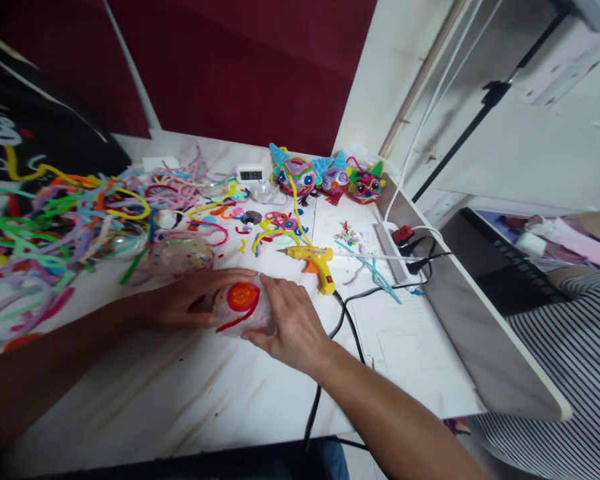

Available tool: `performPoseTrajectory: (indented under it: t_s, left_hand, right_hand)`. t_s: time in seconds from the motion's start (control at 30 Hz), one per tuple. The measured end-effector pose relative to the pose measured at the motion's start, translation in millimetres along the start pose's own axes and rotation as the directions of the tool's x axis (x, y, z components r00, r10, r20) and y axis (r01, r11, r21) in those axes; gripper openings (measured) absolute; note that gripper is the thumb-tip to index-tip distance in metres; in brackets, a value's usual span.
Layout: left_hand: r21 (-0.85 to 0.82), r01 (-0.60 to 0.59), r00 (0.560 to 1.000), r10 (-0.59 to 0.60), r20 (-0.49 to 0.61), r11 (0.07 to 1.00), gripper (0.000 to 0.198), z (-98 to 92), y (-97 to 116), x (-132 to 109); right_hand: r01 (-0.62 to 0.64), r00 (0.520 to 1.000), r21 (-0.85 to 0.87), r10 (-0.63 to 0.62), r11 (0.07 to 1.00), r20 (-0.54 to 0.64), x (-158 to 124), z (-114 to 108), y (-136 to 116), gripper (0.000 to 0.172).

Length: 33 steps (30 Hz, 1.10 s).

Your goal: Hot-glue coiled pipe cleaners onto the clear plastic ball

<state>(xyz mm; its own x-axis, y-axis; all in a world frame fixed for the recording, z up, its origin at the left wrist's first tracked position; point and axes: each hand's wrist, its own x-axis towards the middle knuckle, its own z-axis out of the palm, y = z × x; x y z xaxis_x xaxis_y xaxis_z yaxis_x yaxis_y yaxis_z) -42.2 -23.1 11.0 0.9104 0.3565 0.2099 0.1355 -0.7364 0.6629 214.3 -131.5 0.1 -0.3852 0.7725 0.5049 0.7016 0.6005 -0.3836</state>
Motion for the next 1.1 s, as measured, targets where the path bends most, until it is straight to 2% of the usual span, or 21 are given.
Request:
performPoseTrajectory:
  t_s: [0.13,0.23,0.37,0.5,0.6,0.73,0.83,0.97,1.1]
  left_hand:
    - [-0.009,0.079,0.996,-0.078,0.046,0.997,0.065,-10.5,10,4]
    - [0.036,0.128,0.99,-0.13,0.061,0.991,0.065,-14.2,14,7]
    - [0.1,0.178,0.984,-0.175,-0.032,0.979,0.071,-6.8,19,7]
    - [0.198,0.287,0.952,-0.256,-0.171,0.937,0.078,10.7,26,5]
    - [0.246,0.326,0.936,-0.276,-0.218,0.913,0.075,20.8,34,2]
    - [0.263,0.367,0.92,-0.306,-0.246,0.892,0.068,23.8,46,-2]
    - [0.272,0.382,0.917,-0.327,-0.227,0.883,0.067,20.1,49,-5]
    - [0.259,0.364,0.929,-0.329,-0.167,0.895,0.071,11.8,42,-5]
    - [0.196,0.292,0.954,-0.272,-0.124,0.936,0.079,7.7,33,-2]
  right_hand:
    - [-0.003,1.0,0.02,0.003,1.0,0.01,1,0,5,0.109]
    - [-0.001,0.998,0.034,-0.001,0.999,0.055,3,-3,10,0.112]
    - [0.048,0.99,0.063,-0.055,0.997,0.126,6,-12,20,0.102]
    - [0.061,0.99,0.068,-0.069,0.996,0.127,7,-20,27,0.093]
    - [0.037,0.993,0.053,-0.043,0.998,0.111,6,-21,30,0.087]
    - [0.016,0.993,0.051,-0.022,0.999,0.114,6,-18,35,0.08]
    - [-0.011,0.992,0.054,0.004,0.998,0.13,7,-18,38,0.076]
    - [-0.068,0.983,0.065,0.056,0.996,0.173,6,-25,29,0.071]
    - [-0.108,0.966,0.094,0.082,0.99,0.245,6,-31,15,0.09]
